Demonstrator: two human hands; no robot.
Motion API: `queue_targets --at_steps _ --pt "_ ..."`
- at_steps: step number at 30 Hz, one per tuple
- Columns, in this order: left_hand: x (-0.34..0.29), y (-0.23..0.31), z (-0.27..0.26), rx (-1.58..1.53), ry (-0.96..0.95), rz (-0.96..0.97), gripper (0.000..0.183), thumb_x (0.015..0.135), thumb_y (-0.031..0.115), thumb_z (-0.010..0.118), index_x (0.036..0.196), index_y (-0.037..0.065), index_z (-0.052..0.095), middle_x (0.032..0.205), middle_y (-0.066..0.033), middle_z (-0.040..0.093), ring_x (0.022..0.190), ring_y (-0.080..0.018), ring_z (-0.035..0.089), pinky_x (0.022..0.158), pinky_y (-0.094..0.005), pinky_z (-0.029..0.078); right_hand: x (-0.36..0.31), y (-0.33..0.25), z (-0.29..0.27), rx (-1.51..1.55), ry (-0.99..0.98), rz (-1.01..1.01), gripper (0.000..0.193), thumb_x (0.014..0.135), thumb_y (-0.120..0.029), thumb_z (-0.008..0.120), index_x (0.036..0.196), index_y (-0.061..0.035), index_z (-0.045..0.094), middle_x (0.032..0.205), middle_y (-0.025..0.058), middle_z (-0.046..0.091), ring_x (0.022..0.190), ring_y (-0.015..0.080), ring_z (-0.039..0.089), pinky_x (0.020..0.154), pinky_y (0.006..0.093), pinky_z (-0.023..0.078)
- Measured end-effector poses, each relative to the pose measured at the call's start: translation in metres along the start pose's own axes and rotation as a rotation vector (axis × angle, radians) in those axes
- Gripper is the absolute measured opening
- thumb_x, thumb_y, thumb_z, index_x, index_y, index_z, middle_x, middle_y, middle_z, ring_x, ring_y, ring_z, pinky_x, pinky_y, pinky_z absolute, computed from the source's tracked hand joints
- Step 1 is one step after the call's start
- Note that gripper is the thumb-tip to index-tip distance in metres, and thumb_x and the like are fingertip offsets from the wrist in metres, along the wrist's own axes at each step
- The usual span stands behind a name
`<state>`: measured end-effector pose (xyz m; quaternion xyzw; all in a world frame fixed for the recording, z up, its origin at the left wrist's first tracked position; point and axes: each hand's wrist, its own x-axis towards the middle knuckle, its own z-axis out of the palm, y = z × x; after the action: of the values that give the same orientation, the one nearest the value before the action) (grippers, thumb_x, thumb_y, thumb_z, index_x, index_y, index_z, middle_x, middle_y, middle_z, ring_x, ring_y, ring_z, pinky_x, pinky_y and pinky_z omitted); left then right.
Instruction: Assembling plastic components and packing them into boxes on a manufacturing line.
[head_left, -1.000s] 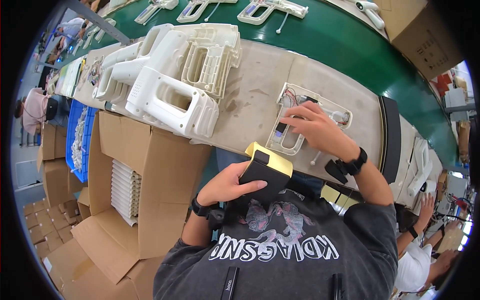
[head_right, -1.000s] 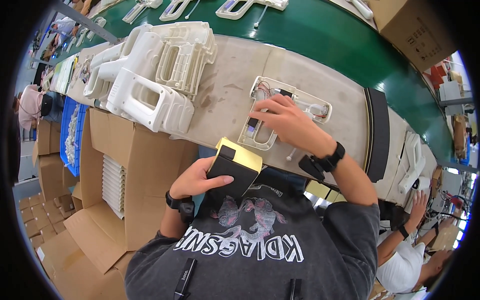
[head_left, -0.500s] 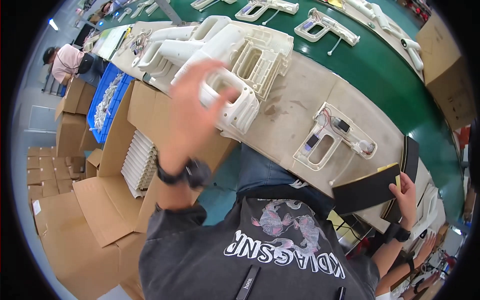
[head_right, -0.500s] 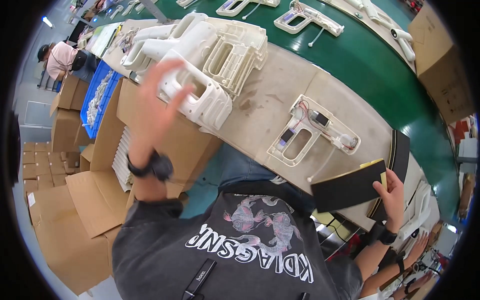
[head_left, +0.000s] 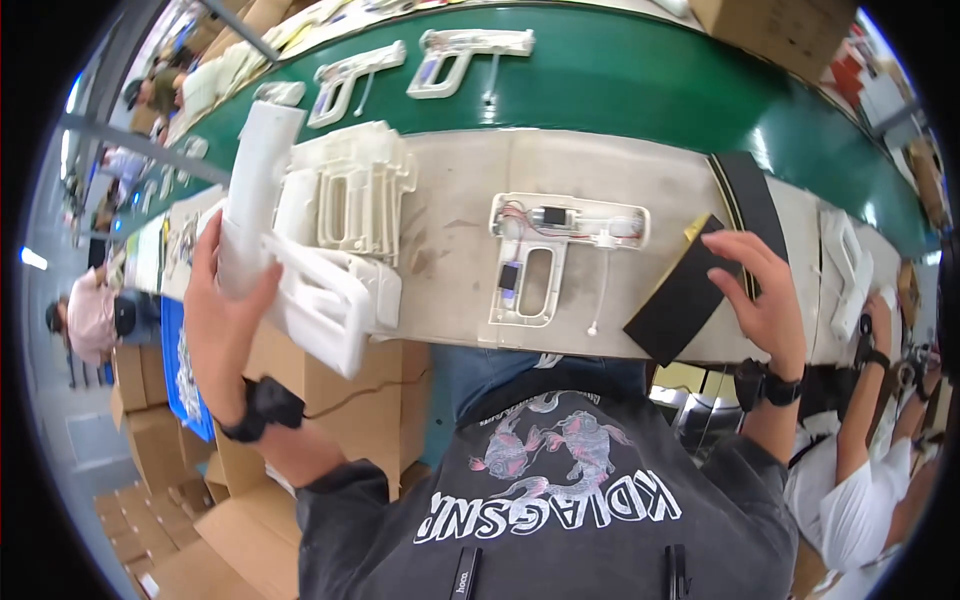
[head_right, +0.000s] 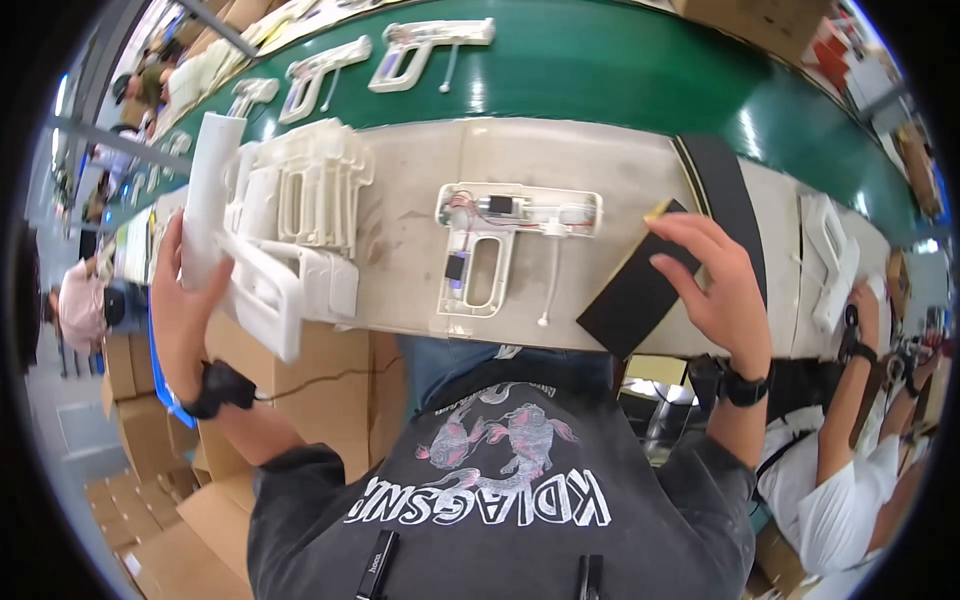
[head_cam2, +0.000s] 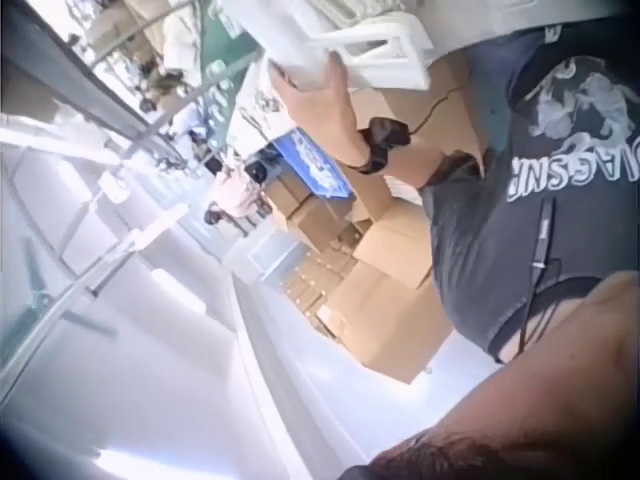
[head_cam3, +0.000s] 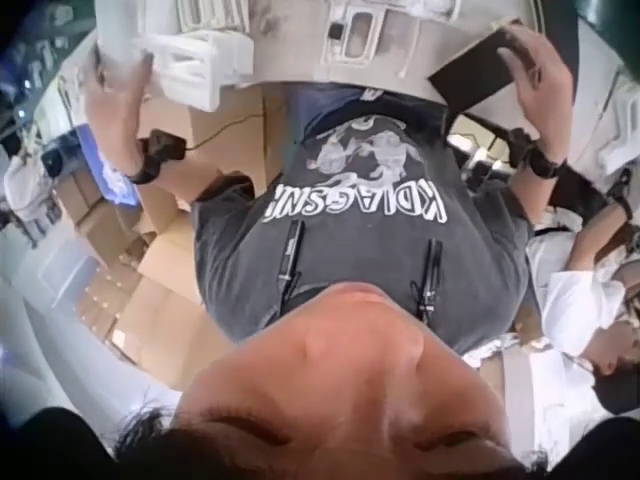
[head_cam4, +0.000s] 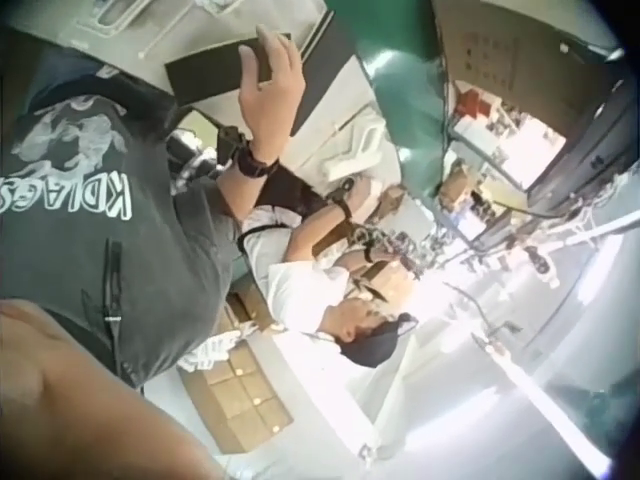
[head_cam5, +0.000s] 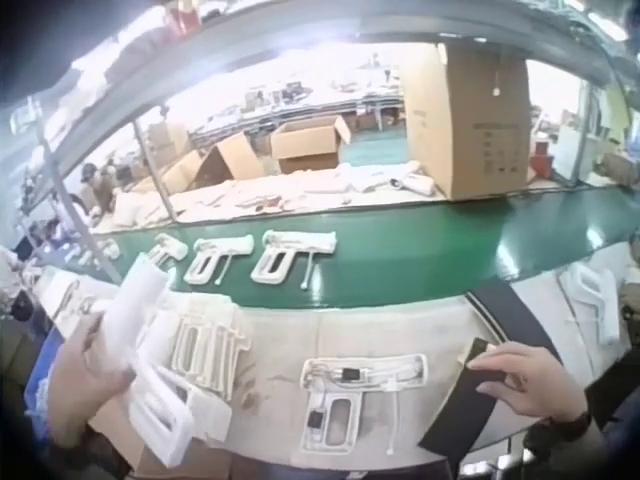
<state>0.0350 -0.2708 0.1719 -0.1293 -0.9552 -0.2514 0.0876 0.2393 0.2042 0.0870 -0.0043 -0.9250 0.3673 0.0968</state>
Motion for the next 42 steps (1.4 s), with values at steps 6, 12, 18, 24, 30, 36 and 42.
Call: queue_targets --at_steps 6,12,18,24,30,36,42 --pt "0.002 0.102 0.125 -0.207 -0.431 0.485 0.081 0.069 0.015 0.081 0.144 0.004 0.050 0.135 -0.0212 0.060 0.119 -0.0384 0.061 0.103 -0.0427 0.048 0.042 -0.014 0.029 -0.014 0.117 -0.253 0.069 0.079 -0.010 0.079 0.143 -0.0072 0.053 0.146 0.0121 0.053 0.135 0.0327 0.048 0.113 0.0417 0.039" --pt "0.039 0.107 0.221 -0.221 -0.652 0.679 0.082 0.069 0.012 0.081 0.145 0.010 0.051 0.136 -0.0183 0.060 0.120 -0.0383 0.058 0.104 -0.0417 0.047 0.054 0.049 0.077 -0.118 -0.014 -0.152 0.070 0.079 -0.011 0.080 0.143 -0.0114 0.053 0.147 0.0119 0.052 0.132 0.0355 0.049 0.112 0.0432 0.041" --pt "0.043 0.099 0.240 -0.205 -0.672 0.719 0.082 0.070 0.010 0.080 0.146 0.011 0.050 0.141 -0.0170 0.057 0.126 -0.0373 0.055 0.107 -0.0417 0.046 0.051 0.060 0.092 -0.048 0.009 -0.102 0.066 0.079 -0.007 0.079 0.141 -0.0109 0.055 0.144 0.0124 0.055 0.131 0.0342 0.052 0.110 0.0428 0.042" --pt "0.037 0.093 0.250 -0.186 -0.721 0.688 0.084 0.071 0.009 0.081 0.149 0.013 0.048 0.143 -0.0157 0.055 0.130 -0.0370 0.051 0.111 -0.0434 0.041 0.052 0.069 0.098 -0.003 -0.047 -0.046 0.070 0.077 -0.003 0.079 0.142 -0.0113 0.055 0.143 0.0126 0.057 0.131 0.0343 0.053 0.111 0.0413 0.042" --pt "0.028 0.092 0.256 -0.218 -0.715 0.658 0.089 0.071 0.009 0.082 0.151 0.016 0.043 0.144 -0.0148 0.053 0.132 -0.0374 0.049 0.113 -0.0449 0.038 0.052 0.070 0.100 0.003 -0.054 -0.026 0.068 0.079 -0.005 0.079 0.143 -0.0114 0.056 0.143 0.0128 0.057 0.133 0.0339 0.052 0.110 0.0402 0.043" --pt "0.043 0.098 0.257 -0.067 -0.814 0.591 0.096 0.064 0.013 0.087 0.150 0.016 0.044 0.139 -0.0145 0.057 0.131 -0.0371 0.051 0.112 -0.0444 0.040 0.075 0.078 0.086 0.149 -0.315 0.030 0.065 0.084 -0.015 0.079 0.144 -0.0102 0.054 0.140 0.0168 0.057 0.131 0.0336 0.052 0.110 0.0411 0.041" --pt "0.053 0.107 0.258 -0.119 -0.944 0.558 0.098 0.054 0.017 0.090 0.144 0.014 0.052 0.126 -0.0165 0.065 0.119 -0.0358 0.061 0.105 -0.0436 0.046 0.094 0.092 0.079 -0.031 -0.439 -0.088 0.070 0.081 -0.036 0.081 0.135 0.0004 0.057 0.123 0.0223 0.060 0.117 0.0352 0.057 0.100 0.0418 0.045"
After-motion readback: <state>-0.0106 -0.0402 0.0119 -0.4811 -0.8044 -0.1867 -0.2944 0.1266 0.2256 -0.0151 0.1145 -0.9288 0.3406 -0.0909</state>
